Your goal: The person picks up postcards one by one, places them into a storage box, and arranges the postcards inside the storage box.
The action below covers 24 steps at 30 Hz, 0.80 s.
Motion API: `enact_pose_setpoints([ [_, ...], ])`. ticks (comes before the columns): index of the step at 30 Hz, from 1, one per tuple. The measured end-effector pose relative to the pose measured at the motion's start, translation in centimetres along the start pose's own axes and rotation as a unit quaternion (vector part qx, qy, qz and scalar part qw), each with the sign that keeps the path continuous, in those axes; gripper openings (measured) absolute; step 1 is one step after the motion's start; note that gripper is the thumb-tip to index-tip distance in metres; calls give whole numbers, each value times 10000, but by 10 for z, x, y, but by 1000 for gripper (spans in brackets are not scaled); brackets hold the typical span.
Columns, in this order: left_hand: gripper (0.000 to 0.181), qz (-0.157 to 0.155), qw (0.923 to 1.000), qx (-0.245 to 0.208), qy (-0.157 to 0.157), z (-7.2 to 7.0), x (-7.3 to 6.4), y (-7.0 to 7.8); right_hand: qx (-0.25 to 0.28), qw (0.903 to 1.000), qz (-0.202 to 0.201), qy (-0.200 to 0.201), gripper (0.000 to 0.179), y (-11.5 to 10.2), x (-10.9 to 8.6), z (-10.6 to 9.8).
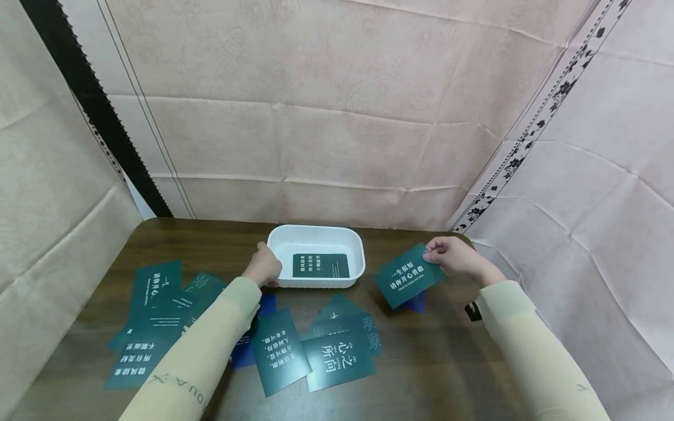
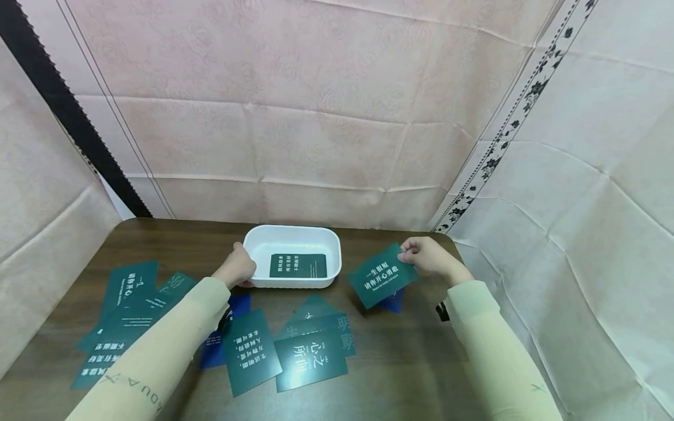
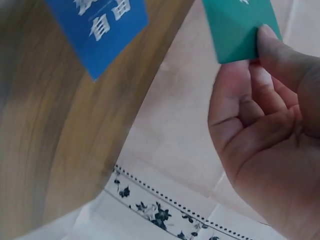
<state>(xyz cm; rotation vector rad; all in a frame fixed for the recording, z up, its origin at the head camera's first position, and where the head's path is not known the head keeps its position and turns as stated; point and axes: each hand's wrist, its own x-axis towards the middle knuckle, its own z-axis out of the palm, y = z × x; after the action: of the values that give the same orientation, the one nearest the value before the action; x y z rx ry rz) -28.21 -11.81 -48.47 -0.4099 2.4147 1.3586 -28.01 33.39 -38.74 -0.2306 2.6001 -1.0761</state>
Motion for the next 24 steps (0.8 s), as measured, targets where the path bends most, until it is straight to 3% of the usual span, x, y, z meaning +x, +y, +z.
enact_pose_setpoints([
  [5,75,-24,10000,-31,-1,0,1,-1,64,9993,-170,322,25,-7,10,7],
  [15,76,-1,10000,-62,-15,-1,-4,1,1130,9903,-102,799,25,-33,41,48],
  [24,77,-74,10000,21,17,-1,-4,2,1182,9898,-330,724,25,-66,70,92],
])
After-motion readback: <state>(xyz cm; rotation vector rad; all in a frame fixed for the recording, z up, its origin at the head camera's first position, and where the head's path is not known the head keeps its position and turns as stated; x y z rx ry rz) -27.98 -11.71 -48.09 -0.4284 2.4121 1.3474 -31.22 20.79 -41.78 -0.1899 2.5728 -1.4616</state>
